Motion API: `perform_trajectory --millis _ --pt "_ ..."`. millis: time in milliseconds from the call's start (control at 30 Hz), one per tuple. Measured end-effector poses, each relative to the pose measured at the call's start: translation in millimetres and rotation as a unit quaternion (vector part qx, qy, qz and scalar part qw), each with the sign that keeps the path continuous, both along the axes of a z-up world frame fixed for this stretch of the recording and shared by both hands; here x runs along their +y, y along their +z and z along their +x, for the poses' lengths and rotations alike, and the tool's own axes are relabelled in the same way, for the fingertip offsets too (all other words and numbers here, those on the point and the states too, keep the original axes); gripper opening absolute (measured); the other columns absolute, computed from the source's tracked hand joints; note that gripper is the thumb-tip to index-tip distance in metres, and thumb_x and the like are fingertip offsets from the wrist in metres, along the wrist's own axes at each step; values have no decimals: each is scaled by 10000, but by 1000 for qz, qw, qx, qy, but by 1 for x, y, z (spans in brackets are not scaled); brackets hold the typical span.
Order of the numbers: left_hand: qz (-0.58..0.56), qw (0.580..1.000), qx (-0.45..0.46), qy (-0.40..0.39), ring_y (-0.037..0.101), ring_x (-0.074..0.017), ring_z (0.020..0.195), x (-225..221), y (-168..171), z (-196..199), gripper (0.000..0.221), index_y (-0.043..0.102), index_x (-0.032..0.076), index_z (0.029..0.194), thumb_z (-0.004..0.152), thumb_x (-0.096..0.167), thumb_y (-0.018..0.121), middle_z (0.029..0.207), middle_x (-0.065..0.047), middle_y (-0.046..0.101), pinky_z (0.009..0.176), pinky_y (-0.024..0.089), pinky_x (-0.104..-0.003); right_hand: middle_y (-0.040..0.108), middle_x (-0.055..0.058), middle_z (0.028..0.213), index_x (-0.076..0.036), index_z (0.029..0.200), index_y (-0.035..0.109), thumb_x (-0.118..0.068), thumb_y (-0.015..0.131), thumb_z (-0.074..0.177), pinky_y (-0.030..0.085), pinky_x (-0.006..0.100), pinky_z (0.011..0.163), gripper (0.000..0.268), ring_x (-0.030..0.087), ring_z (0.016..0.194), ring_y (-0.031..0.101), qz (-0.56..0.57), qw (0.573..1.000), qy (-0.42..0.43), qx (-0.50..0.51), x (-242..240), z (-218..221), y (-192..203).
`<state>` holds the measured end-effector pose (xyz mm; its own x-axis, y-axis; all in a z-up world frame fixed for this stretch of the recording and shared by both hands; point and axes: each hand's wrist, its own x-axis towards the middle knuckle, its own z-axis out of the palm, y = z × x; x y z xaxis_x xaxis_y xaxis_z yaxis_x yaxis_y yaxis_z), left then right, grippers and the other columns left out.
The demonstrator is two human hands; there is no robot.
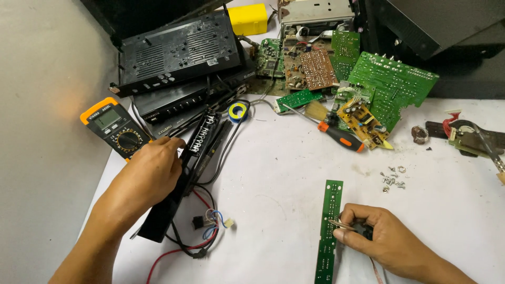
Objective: The person is unscrewing a circuit board from its housing and then using a multimeter to test the electrical components on the board.
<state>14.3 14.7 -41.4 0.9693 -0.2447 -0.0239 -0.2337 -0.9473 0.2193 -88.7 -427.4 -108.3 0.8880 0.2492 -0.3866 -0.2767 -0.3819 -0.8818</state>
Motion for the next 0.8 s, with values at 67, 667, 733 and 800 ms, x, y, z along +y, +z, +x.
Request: perform_trajectory --millis 67,667,733,800 --pt "17 999 17 27 666 -466 1038 -12 10 -4 397 625 25 1265 905 92 470 1202 -185 695 859 529 -548 603 33 721 -59 727 704 -151 849 901 412 310 735 244 166 711 532 4 1000 0 5 0 0 1" --pt "35 999 10 23 709 -390 970 -24 47 -6 386 647 202 1343 980 229 521 1132 -79 723 787 541 -521 619 44 727 -51 730 709 -133 851 901 417 312 735 237 168 712 547 12 1000 -2 13 -1 2 -1" --pt "62 998 -7 20 713 -388 957 -31 50 -1 399 630 253 1378 1000 260 504 1134 -56 706 744 558 -543 624 38 722 -53 723 708 -148 847 899 420 314 729 243 164 705 543 12 1000 -1 9 -1 2 -3" --pt "77 996 -28 26 718 -321 954 -39 49 8 409 623 335 1387 1019 231 479 1133 8 686 614 571 -512 551 31 712 -62 718 671 -140 853 912 386 310 730 277 171 699 492 6 1000 -4 1 -3 2 -8"
